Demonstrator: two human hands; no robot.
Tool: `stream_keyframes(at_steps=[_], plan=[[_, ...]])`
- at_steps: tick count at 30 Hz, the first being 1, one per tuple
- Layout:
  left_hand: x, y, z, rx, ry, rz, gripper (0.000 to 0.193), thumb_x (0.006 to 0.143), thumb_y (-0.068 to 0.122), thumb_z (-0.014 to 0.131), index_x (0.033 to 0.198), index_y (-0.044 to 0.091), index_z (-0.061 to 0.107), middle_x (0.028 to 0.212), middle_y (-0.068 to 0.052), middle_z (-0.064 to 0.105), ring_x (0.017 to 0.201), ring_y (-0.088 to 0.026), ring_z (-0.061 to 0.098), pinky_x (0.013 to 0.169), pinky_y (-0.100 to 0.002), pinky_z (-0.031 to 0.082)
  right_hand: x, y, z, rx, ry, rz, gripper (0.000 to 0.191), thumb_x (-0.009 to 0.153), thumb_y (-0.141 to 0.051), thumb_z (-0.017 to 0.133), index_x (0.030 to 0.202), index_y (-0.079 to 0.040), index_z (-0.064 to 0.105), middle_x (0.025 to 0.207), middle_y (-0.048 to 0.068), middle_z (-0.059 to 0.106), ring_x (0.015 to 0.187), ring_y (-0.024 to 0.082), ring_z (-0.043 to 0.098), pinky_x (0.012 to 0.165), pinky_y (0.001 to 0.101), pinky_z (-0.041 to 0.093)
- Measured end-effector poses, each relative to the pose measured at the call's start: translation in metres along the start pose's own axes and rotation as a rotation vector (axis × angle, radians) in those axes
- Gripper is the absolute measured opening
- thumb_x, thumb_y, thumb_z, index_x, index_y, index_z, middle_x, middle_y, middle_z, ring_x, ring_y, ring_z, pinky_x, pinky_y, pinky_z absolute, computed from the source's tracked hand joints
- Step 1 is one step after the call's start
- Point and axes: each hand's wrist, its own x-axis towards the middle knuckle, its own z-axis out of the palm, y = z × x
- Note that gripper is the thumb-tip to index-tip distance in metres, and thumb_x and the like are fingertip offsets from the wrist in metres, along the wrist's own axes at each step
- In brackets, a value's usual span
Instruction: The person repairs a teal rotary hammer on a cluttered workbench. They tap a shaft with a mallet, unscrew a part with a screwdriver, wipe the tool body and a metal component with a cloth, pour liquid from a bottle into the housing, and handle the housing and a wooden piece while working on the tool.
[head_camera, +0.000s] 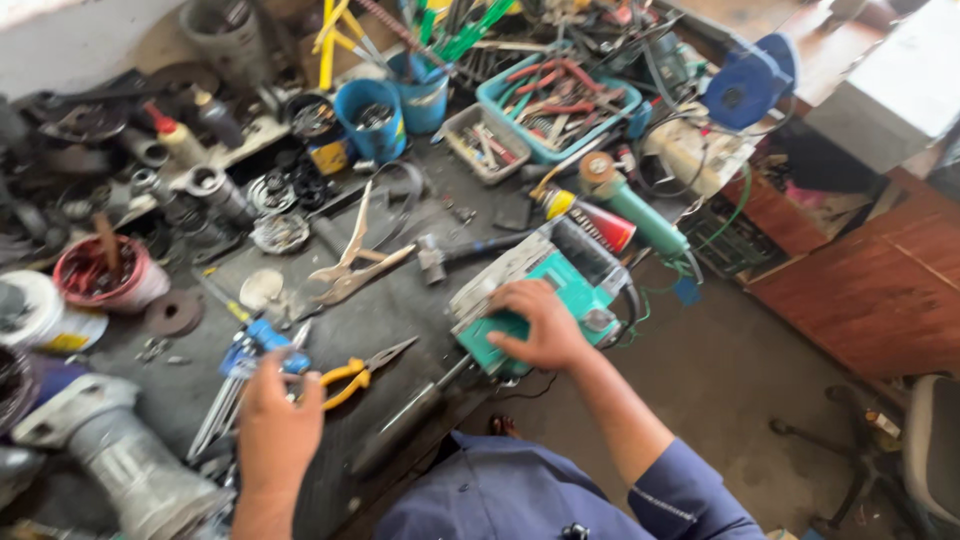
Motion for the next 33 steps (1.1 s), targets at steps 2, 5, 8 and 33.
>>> stream_keyframes(at_steps=[2,5,8,33], plan=[[-0.016,-0.010,0.005,-0.040,-0.186,-0.051,0.035,0.086,0.028,0.073,0.114,0.008,0.068,0.107,-0.012,0.072,0.097,-0.033,0.068,0.087,-0.044,0.053,0.000,0.003,0.008,-0.021,0.025,0.034,0.034,0.078,-0.027,0.081,0.107,-0.012,0.072,0.116,0.007,0.072,0.118,0.030,0.064,0.107,0.0442,0.041],[-0.038,-0.021,0.012,0.101,-0.362,0.052,0.043,0.081,0.039,0.078,0.112,0.011,0.069,0.110,-0.009,0.073,0.104,-0.032,0.067,0.092,-0.044,0.051,0.002,0.007,0.019,0.011,0.033,0.142,0.036,0.077,-0.027,0.081,0.107,-0.011,0.071,0.114,0.007,0.072,0.114,0.028,0.064,0.104,0.0407,0.045],[-0.049,-0.024,0.014,0.085,-0.361,0.117,0.053,0.074,0.041,0.082,0.115,0.010,0.068,0.115,-0.010,0.070,0.107,-0.032,0.063,0.089,-0.046,0.047,0.004,0.007,0.027,0.039,0.047,0.169,0.033,0.079,-0.025,0.080,0.107,-0.010,0.072,0.115,0.007,0.072,0.114,0.027,0.064,0.103,0.0393,0.046],[-0.022,-0.003,0.025,0.077,-0.957,-0.010,0.073,0.068,0.034,0.076,0.130,0.004,0.051,0.095,-0.026,0.072,0.091,-0.044,0.071,0.083,-0.051,0.056,0.019,-0.020,0.042,-0.506,-0.092,0.129,0.073,0.079,-0.064,0.073,0.139,-0.022,0.066,0.149,0.006,0.057,0.150,0.032,0.038,0.123,0.0567,0.019]])
